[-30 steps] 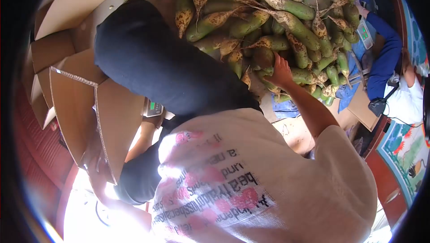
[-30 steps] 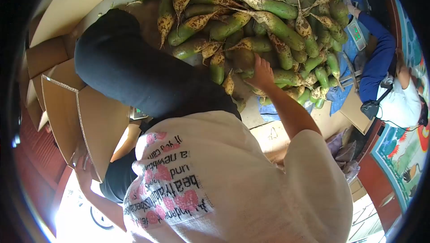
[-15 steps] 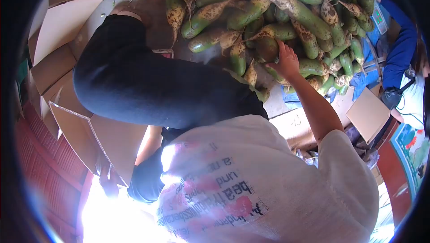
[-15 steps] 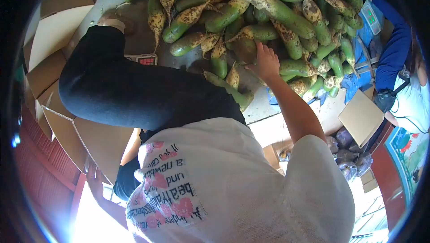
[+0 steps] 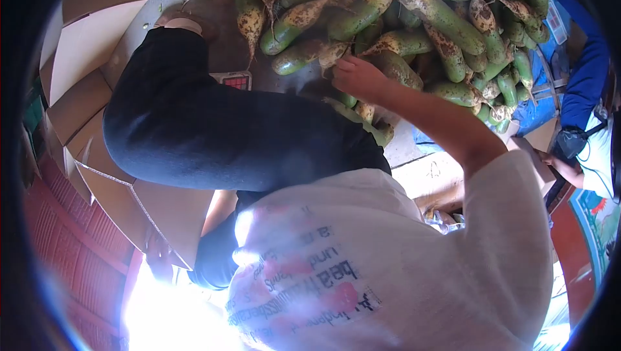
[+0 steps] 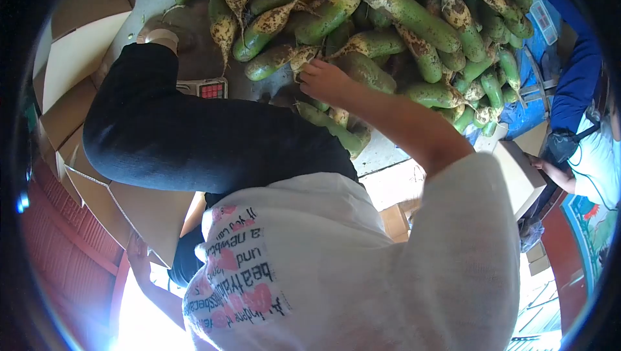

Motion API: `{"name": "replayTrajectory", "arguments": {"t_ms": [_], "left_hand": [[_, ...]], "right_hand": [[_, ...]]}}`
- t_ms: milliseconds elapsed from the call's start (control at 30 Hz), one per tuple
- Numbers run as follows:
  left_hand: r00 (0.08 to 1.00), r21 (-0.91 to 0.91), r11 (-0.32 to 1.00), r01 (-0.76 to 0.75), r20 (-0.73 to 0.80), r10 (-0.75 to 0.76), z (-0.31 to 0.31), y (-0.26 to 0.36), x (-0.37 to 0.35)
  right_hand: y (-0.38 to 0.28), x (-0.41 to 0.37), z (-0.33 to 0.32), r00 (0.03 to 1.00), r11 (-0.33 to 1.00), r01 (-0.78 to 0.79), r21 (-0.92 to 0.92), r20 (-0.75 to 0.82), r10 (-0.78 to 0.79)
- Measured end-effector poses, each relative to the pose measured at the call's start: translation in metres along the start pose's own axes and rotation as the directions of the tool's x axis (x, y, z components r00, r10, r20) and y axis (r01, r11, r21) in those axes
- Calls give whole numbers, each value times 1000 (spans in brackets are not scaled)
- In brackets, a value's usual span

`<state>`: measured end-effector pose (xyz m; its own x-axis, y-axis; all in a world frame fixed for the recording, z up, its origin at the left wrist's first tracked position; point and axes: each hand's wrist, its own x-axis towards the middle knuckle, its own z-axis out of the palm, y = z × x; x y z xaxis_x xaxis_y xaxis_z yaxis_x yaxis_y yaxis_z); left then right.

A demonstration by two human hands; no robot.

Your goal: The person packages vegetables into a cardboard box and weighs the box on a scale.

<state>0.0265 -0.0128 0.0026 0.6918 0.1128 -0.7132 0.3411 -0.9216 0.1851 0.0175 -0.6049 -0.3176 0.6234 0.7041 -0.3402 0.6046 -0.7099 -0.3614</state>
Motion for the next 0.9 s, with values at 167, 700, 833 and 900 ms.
{"name": "replayTrajectory", "arguments": {"t_ms": [167,700,833,900], "left_hand": [[1000,51,999,-11,9,11,0,21,9],[989,56,994,-94,-106,99,8,76,18],[984,47,991,-122,-128,127,16,100,26],[982,40,991,-130,-134,134,20,104,31]], "right_hand": [[-3,47,0,917,980,-107,166,398,33],[-31,29,38,902,825,-339,452,407,148],[-13,0,-13,905,696,-423,580,316,286],[-13,-2,-40,903,695,-429,577,289,318]]}}
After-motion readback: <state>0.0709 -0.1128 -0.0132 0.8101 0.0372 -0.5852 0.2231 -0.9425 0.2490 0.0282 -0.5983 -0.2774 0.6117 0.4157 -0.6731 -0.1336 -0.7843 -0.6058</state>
